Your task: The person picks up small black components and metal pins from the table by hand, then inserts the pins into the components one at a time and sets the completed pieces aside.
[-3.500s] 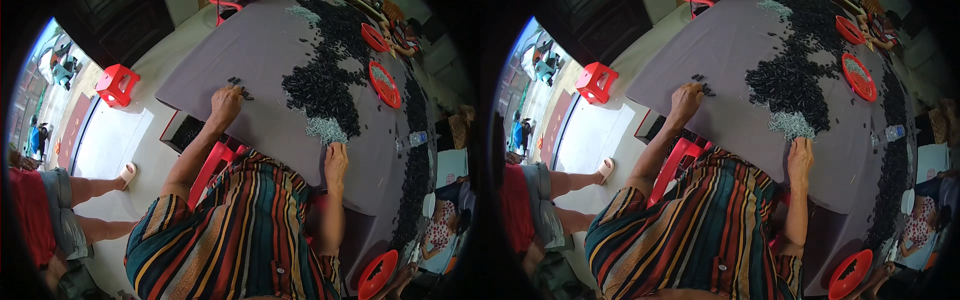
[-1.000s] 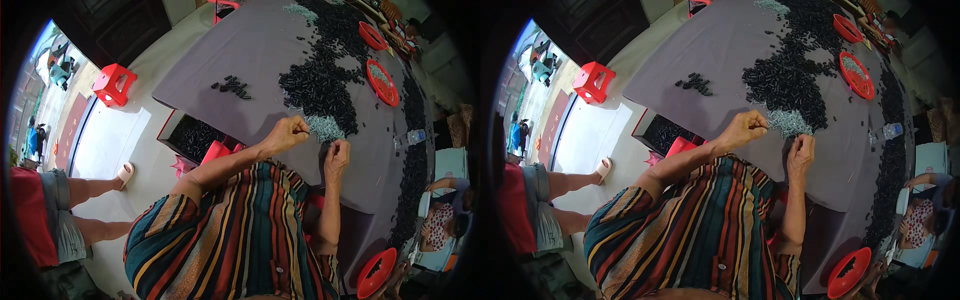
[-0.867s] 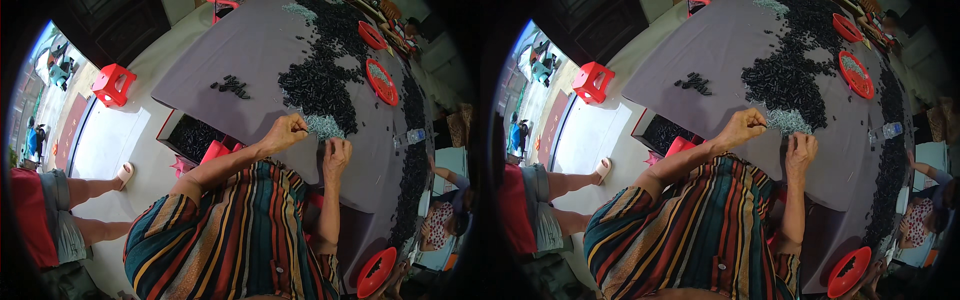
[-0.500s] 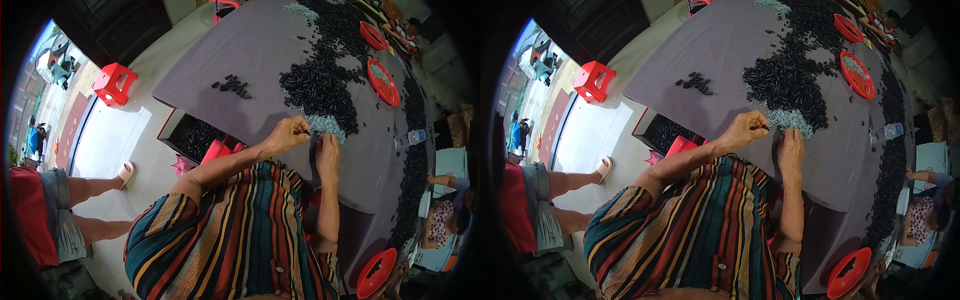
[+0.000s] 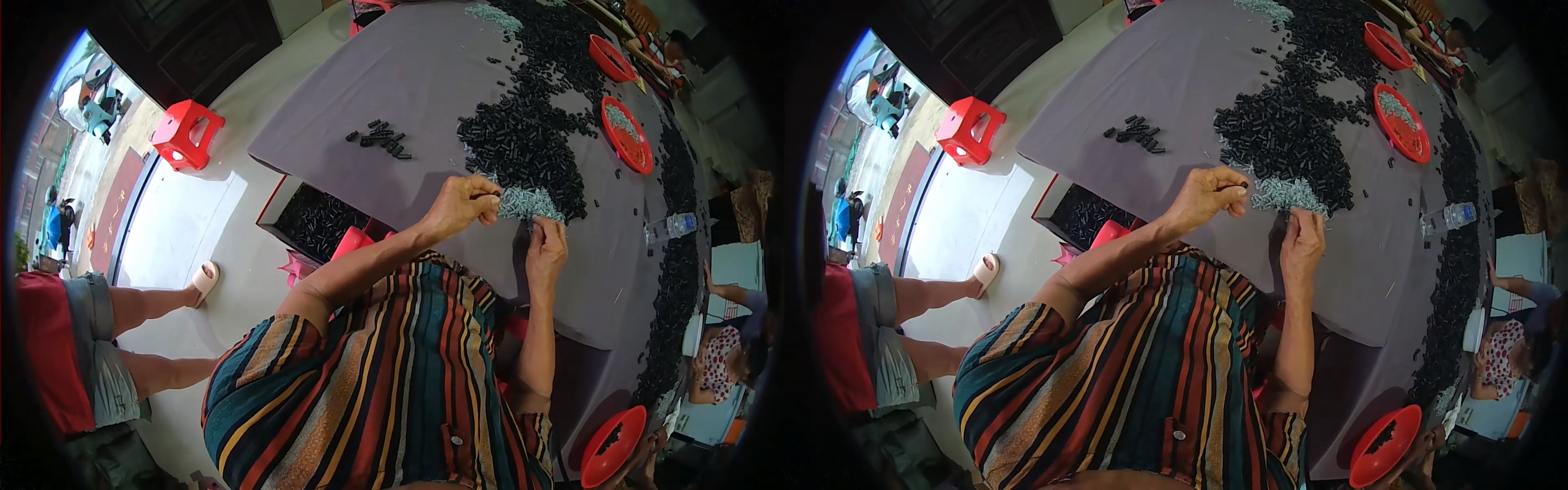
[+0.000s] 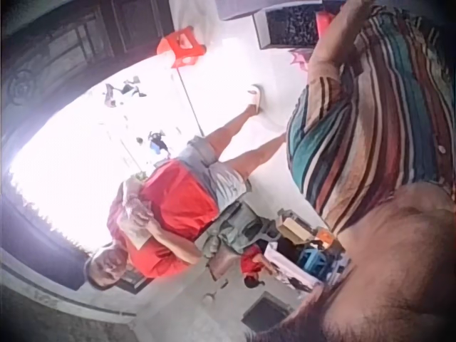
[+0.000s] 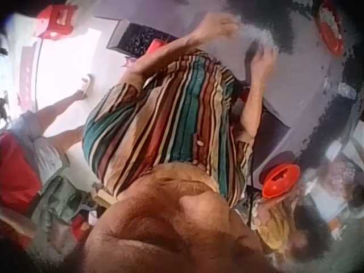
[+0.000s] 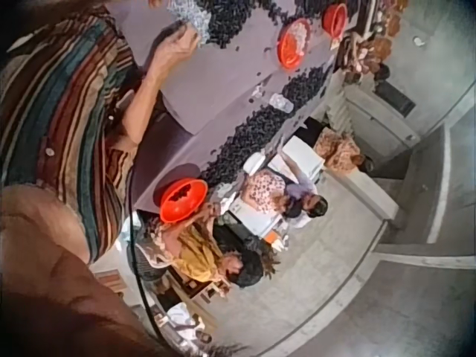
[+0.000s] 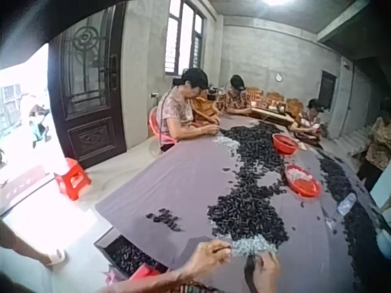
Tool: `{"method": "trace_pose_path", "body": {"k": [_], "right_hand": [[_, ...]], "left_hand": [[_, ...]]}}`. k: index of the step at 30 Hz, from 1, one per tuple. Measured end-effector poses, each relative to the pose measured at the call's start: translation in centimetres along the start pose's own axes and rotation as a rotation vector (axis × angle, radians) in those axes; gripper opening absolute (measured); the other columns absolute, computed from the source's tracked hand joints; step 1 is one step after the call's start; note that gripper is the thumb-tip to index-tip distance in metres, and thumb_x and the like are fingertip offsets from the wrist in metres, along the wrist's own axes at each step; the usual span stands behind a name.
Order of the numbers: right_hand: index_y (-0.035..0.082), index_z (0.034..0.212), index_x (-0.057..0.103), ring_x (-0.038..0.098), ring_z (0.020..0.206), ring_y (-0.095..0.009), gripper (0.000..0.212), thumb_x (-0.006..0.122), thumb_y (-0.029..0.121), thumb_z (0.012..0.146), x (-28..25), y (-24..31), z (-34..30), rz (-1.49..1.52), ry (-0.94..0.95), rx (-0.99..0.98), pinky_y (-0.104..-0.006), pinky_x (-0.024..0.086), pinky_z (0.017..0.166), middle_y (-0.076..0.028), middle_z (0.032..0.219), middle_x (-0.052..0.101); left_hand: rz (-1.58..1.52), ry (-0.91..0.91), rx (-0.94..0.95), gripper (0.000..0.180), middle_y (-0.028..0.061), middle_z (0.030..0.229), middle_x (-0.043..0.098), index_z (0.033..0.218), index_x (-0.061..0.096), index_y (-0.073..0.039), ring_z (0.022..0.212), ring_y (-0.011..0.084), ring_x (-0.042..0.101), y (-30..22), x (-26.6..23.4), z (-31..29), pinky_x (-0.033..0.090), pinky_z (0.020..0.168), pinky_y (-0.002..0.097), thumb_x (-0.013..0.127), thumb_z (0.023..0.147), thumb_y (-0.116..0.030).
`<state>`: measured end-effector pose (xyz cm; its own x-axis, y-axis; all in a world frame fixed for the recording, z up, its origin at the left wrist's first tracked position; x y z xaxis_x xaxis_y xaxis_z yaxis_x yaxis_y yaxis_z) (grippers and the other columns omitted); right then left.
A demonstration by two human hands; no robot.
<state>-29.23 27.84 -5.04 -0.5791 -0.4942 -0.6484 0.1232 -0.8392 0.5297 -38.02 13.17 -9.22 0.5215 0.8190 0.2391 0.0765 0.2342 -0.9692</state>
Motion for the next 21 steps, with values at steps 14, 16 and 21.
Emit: {"method": "trace_pose_path", "body": {"k": [14, 16, 21], "right_hand": [[0.000, 0.087, 0.058, 0.051, 0.064, -0.007, 0.006, 0.058, 0.001, 0.082, -1.6, 3.6, -0.4, 0.826, 0.058, 0.161, -0.0196, 0.044, 0.059, -0.002, 0.079, 0.053], [-0.001, 0.087, 0.058, 0.052, 0.067, -0.007, 0.006, 0.057, 0.001, 0.081, -1.6, 4.1, -0.4, 0.756, 0.087, 0.106, -0.0206, 0.044, 0.060, -0.003, 0.080, 0.053], [0.000, 0.087, 0.060, 0.054, 0.072, -0.012, 0.009, 0.059, -0.001, 0.078, -2.1, 4.8, -0.5, 0.514, 0.113, 0.020, -0.0236, 0.043, 0.063, -0.006, 0.081, 0.055]], "left_hand": [[-0.093, 0.253, 0.013, 0.009, 0.0068, 0.078, 0.060, 0.091, 0.055, 0.003, 0.069, 0.0125, 0.060, -0.6, 4.9, -2.6, 0.051, 0.063, 0.0251, 0.056, 0.083, -0.003], [-0.096, 0.274, 0.035, 0.009, 0.0063, 0.078, 0.060, 0.090, 0.055, 0.003, 0.069, 0.0123, 0.060, -0.9, 5.3, -2.8, 0.051, 0.064, 0.0248, 0.056, 0.084, -0.003], [-0.070, 0.271, -0.025, 0.008, 0.0059, 0.076, 0.058, 0.090, 0.055, 0.003, 0.068, 0.0119, 0.060, -0.2, 5.5, -3.0, 0.050, 0.063, 0.0244, 0.055, 0.084, -0.002]]}}
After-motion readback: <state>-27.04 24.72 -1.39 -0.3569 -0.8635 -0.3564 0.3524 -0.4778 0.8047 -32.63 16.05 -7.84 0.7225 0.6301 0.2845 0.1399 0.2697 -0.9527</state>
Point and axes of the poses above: each hand's wrist, its own z-axis towards the middle knuckle, its own x-axis out of the palm, y = z × x, the point moved 10 cm from there along z, towards the middle knuckle
